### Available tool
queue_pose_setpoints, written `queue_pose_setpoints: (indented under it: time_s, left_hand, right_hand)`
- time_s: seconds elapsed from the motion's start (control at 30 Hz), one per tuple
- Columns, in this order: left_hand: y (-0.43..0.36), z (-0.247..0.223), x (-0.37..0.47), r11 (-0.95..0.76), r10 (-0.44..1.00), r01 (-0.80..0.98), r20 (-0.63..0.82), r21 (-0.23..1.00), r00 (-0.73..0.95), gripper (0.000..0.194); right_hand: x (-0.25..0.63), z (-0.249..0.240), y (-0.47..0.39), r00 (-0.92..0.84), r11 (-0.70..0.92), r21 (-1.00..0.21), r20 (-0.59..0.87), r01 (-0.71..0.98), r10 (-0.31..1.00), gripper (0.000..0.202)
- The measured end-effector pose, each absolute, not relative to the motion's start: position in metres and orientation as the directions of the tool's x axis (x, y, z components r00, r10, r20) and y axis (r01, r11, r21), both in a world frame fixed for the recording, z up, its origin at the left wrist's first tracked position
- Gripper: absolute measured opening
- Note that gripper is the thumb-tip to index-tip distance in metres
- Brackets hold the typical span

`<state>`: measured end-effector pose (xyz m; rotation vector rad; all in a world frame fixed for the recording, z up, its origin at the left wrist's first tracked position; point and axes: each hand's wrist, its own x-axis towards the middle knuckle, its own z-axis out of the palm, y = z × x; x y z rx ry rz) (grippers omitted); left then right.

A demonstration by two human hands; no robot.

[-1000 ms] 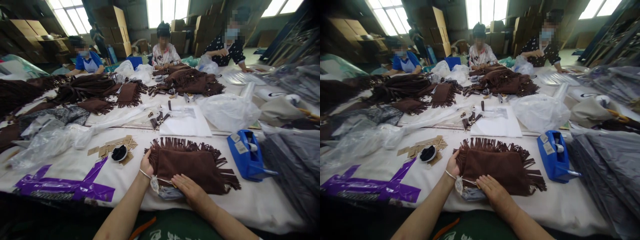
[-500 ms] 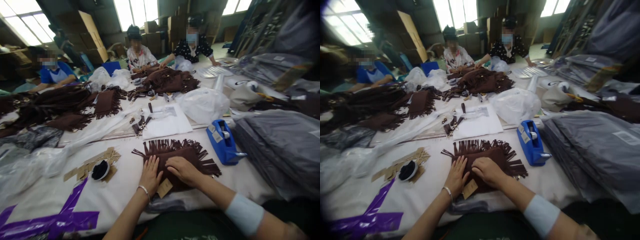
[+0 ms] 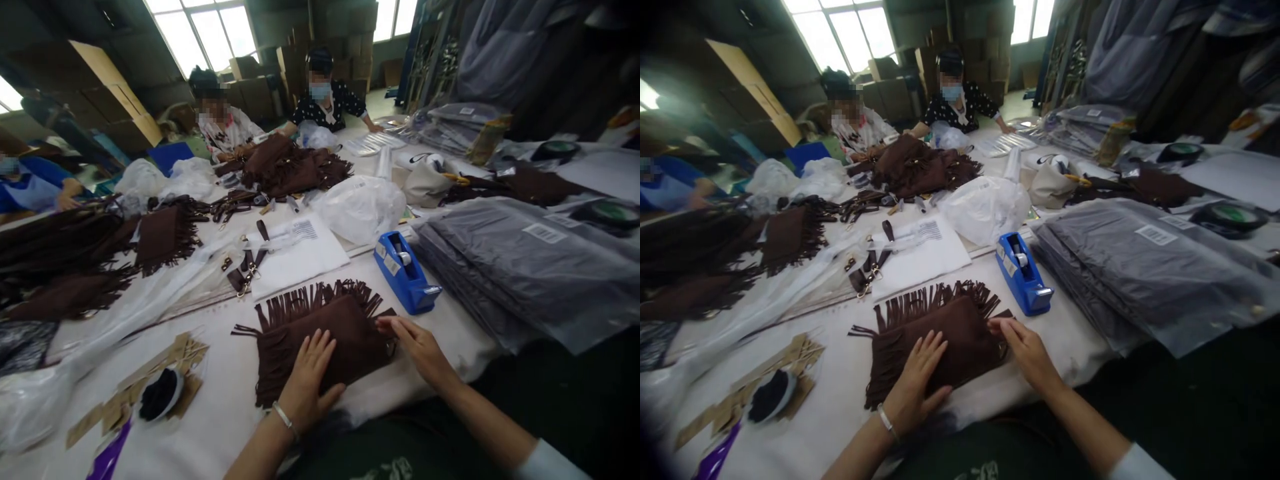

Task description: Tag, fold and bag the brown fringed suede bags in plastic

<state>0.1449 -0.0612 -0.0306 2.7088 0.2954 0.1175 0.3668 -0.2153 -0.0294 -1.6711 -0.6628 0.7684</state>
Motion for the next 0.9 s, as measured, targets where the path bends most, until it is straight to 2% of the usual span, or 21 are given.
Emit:
queue_pose_setpoints:
  time_s: [0.07,0.2,0.3,0.37,0.43,0.53,0.63,0.8,0.9]
  left_hand:
    - [-0.075,-0.028,0.165,-0.920,0.145,0.127,0.021,0.370,0.989,0.081]
    - [-0.091,-0.038,0.194,-0.955,0.171,0.153,0.052,0.255,0.984,0.081]
    - [-0.089,-0.042,0.198,-0.956,0.146,0.108,0.122,0.273,0.982,0.079]
    - [-0.086,-0.039,0.195,-0.937,0.151,0.086,0.170,0.339,0.974,0.082]
    - [-0.086,-0.033,0.189,-0.915,0.179,0.082,0.216,0.396,0.960,0.084]
    - [-0.090,-0.027,0.181,-0.902,0.204,0.079,0.260,0.423,0.944,0.085]
    - [-0.096,-0.027,0.177,-0.910,0.197,0.079,0.254,0.408,0.947,0.084]
    - [-0.101,-0.035,0.177,-0.921,0.097,0.025,0.167,0.390,0.981,0.077]
    - [-0.099,-0.035,0.179,-0.891,0.027,-0.023,0.103,0.454,0.994,0.067]
  right_hand:
    - [0.353,-0.038,-0.244,0.608,-0.275,-0.947,-0.318,-0.167,0.727,0.044]
    - [0.339,-0.043,-0.267,0.387,-0.405,-0.856,-0.509,-0.321,0.769,0.046]
    - [0.334,-0.042,-0.260,0.157,-0.441,-0.777,-0.555,-0.449,0.817,0.040]
    - [0.329,-0.043,-0.247,0.116,-0.353,-0.753,-0.491,-0.556,0.863,0.037]
    - [0.322,-0.046,-0.229,0.195,-0.192,-0.767,-0.381,-0.612,0.904,0.040]
    - [0.317,-0.051,-0.198,0.346,-0.026,-0.836,-0.255,-0.549,0.903,0.059]
    - [0.329,-0.052,-0.180,0.448,0.010,-0.891,-0.218,-0.454,0.867,0.076]
    - [0.363,-0.052,-0.178,0.587,0.096,-0.905,-0.186,-0.415,0.787,0.078]
    - [0.369,-0.048,-0.177,0.571,0.116,-0.881,-0.192,-0.458,0.798,0.077]
